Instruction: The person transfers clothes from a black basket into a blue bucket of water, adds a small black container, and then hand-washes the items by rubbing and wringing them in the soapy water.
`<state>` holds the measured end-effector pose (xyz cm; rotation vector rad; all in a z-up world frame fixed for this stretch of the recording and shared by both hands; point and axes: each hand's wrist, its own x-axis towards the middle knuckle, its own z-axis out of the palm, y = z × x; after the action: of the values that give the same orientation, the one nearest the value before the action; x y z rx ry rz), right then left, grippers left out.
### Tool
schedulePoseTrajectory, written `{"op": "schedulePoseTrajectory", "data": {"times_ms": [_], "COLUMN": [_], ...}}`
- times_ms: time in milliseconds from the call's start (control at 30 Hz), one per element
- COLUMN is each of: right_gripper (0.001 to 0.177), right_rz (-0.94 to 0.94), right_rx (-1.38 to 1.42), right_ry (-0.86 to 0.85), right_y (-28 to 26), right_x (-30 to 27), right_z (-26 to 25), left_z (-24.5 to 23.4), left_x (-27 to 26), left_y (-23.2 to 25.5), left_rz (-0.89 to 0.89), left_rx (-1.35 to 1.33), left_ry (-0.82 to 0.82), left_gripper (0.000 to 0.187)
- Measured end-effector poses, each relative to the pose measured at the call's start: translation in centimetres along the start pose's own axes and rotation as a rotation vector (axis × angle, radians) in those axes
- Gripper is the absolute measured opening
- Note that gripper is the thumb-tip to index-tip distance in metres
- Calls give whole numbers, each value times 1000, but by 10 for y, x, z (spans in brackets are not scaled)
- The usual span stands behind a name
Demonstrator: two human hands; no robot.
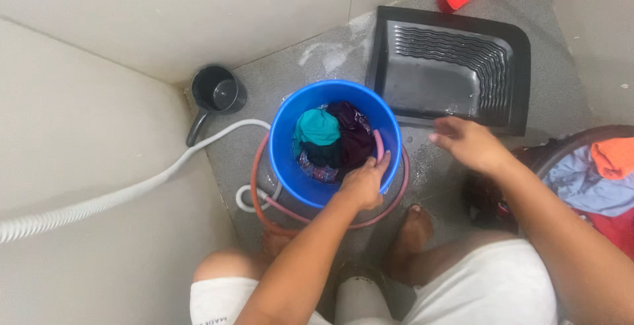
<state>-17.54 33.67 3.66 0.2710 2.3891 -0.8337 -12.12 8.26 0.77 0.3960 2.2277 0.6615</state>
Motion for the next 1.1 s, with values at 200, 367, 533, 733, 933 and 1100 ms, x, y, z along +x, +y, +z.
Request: {"op": "schedulePoseTrajectory", "data": {"times_ms": [200,367,533,733,933,1100], "right_gripper": [76,71,61,65,67,71], "right_rz": [-81,-23,-167,0,14,-128], "right_rx": [-398,-79,137,-74,-44,-54], "right_ry": [957,564,627,670,607,533], "right_y": [56,136,154,108,54,18], "right_x": [-134,-123,-67,-8,17,23], "right_z": [-25,28,26,0,0,-5], "left_z": [13,21,23,35,35,32], "left_x": [-25,-52,-56,-50,-48,-49], "left_y": [0,-5,-16,-33,-30,-29], "left_rz": [-44,-39,-135,-92,-54,-52], "left_rx": [0,98,371,345,267,258], "left_ry": [46,63,122,150,257,242], "left_gripper": [105,109,68,30,32,35]}}
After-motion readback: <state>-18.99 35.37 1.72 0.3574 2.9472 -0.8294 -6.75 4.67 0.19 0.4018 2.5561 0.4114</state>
